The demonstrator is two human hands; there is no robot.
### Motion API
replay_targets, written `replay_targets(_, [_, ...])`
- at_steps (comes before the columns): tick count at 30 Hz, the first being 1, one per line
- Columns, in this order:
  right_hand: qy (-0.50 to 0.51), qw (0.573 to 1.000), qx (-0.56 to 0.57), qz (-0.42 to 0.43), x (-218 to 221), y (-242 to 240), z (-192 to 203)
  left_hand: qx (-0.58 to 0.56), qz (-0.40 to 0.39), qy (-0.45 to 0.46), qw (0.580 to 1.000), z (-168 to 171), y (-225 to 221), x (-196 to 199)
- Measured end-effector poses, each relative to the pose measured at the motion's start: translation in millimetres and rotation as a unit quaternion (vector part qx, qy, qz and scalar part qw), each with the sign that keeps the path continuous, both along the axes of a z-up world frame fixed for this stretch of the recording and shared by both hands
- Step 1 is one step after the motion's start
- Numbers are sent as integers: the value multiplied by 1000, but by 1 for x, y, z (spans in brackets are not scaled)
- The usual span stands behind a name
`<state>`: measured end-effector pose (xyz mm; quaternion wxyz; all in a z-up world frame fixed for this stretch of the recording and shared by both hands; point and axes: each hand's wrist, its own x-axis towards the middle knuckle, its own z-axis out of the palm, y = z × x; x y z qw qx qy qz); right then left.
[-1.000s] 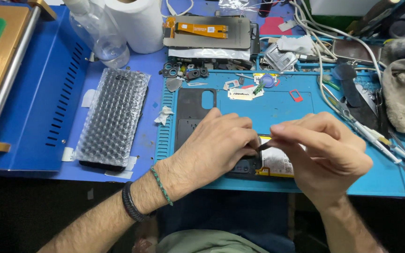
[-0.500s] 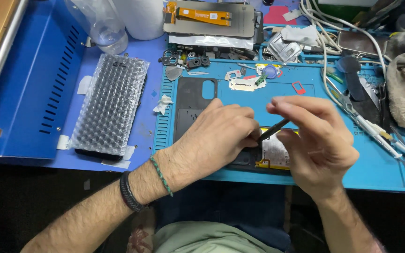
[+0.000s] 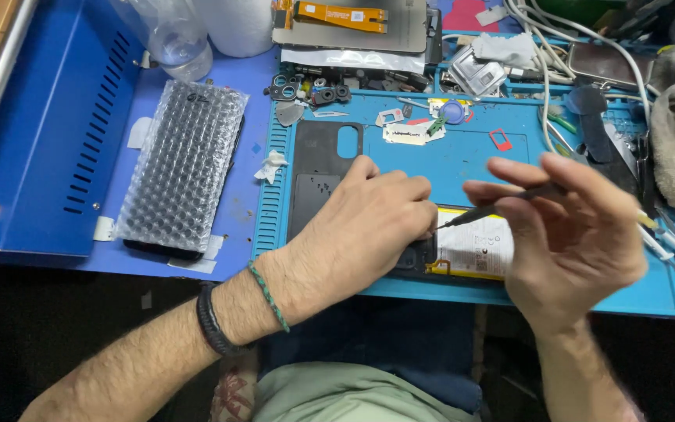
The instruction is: Disassembling a smartphone by removing internal screws and components using a precision screwdriver
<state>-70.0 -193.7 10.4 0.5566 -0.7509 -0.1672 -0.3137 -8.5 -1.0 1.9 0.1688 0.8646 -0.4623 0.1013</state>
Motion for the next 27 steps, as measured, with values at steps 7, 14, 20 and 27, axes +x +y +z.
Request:
replay_targets(7, [5,998,10,-67,-14,-44,-31,3,43,-195,980,1,-9,-8])
replay_targets(14, [30,996,42,-69,-22,-53,-51,-20,52,-230,972,-6,-16,-10])
replay_targets(20, [50,993,-30,-100,-22,-48,-42,-9,59,-250,967,-10,-12,-9])
replay_targets(27, [48,995,-15,-91,-20,-59,-55,44,120,-302,945,8,26,11])
